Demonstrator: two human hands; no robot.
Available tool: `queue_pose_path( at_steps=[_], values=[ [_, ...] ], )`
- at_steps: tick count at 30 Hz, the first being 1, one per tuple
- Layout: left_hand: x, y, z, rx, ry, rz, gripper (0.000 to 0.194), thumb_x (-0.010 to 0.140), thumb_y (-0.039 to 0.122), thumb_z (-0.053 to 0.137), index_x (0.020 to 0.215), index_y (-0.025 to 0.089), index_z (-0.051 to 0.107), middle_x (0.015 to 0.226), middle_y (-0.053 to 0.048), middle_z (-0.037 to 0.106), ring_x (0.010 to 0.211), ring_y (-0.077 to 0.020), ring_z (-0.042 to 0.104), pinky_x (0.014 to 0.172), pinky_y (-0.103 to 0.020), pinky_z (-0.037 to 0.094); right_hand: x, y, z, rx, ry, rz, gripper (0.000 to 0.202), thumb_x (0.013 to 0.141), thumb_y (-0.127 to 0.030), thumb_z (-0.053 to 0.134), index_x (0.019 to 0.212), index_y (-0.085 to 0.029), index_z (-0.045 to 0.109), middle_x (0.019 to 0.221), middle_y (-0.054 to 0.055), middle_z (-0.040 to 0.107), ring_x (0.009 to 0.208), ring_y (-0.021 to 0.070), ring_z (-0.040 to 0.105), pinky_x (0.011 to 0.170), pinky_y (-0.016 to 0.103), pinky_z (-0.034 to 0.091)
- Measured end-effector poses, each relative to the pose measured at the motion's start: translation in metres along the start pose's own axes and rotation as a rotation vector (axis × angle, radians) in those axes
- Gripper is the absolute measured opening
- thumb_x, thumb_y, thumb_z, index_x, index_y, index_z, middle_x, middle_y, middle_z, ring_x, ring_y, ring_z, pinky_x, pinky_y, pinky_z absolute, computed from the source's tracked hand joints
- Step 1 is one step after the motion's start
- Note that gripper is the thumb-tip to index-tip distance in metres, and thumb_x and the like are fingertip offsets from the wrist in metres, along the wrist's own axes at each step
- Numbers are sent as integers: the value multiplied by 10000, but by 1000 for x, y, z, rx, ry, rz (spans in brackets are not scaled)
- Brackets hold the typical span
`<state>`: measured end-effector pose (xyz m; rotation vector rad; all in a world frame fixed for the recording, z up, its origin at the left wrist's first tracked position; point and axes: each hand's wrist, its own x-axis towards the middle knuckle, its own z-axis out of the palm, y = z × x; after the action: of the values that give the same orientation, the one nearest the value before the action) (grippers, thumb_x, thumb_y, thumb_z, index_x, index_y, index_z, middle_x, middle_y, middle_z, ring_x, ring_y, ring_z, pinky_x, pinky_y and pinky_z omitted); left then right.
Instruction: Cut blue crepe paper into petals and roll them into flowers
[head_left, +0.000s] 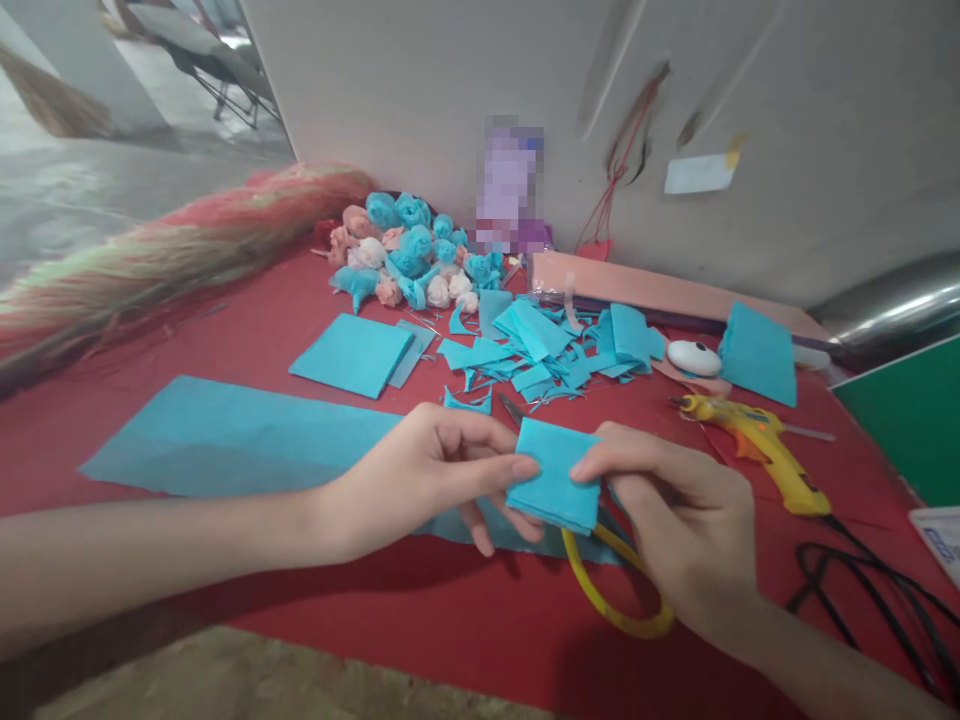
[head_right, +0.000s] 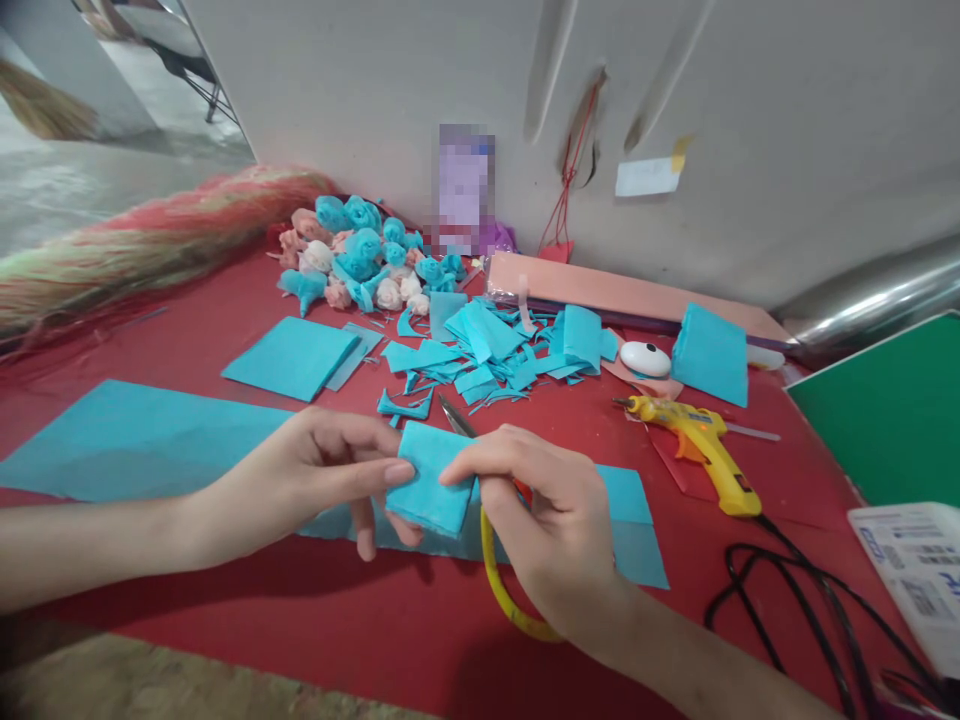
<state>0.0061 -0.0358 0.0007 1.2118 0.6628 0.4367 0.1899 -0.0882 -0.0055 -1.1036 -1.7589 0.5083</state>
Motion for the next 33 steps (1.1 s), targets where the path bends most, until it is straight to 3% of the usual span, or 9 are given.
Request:
queue_pose_path(
  at_steps=[10, 14, 18, 21, 25, 33],
  values=[
    [-1, 0, 1, 7, 33, 20, 141, 796, 218, 570, 677, 143, 559, 631, 3, 684, 615, -139, 684, 467, -141, 533, -1, 2, 1, 148, -53, 131, 294, 841, -52, 396, 806, -255, 605, 763, -56, 597, 638, 77, 526, 559, 174, 407],
    [1, 0, 1, 11, 67, 34, 151, 782, 230, 586, 667, 149, 531, 594, 14, 656, 680, -169, 690, 472, -158, 533, 2, -2, 6, 189, -30, 191, 204, 784, -64, 487, 802, -238, 592, 768, -52, 593, 635, 72, 526, 550, 153, 431],
    [2, -4, 0, 39, 80, 48, 166, 778, 229, 583, 659, 154, 495, 598, 20, 647, 595, -124, 659, 485, -164, 519, 2, -5, 10, 265, -34, 292, 207, 752, -62, 568, 830, -254, 577, 785, -68, 565, 527, 33, 512, 465, 125, 437],
    [2, -6, -2, 123, 136, 122, 144, 755, 226, 610, 680, 152, 510, 598, 41, 599, 530, -71, 586, 485, -142, 478, 1, -5, 10, 285, -62, 322, 202, 767, -67, 564, 840, -254, 594, 799, -56, 567, 497, 33, 526, 449, 140, 447],
    [4, -3, -5, 240, 246, 268, 87, 743, 206, 629, 768, 147, 570, 688, 35, 575, 595, -52, 540, 494, -115, 419, 3, -5, 8, 243, -108, 294, 228, 753, -46, 564, 837, -249, 625, 814, -44, 580, 467, 24, 500, 420, 144, 413],
    [9, 7, -14, 256, 231, 272, 88, 714, 188, 666, 727, 142, 592, 624, 37, 619, 583, -62, 554, 527, -134, 418, 5, -5, 7, 310, -63, 393, 298, 733, -78, 595, 917, -295, 687, 831, -8, 595, 490, 37, 450, 400, 144, 378]
  ],
)
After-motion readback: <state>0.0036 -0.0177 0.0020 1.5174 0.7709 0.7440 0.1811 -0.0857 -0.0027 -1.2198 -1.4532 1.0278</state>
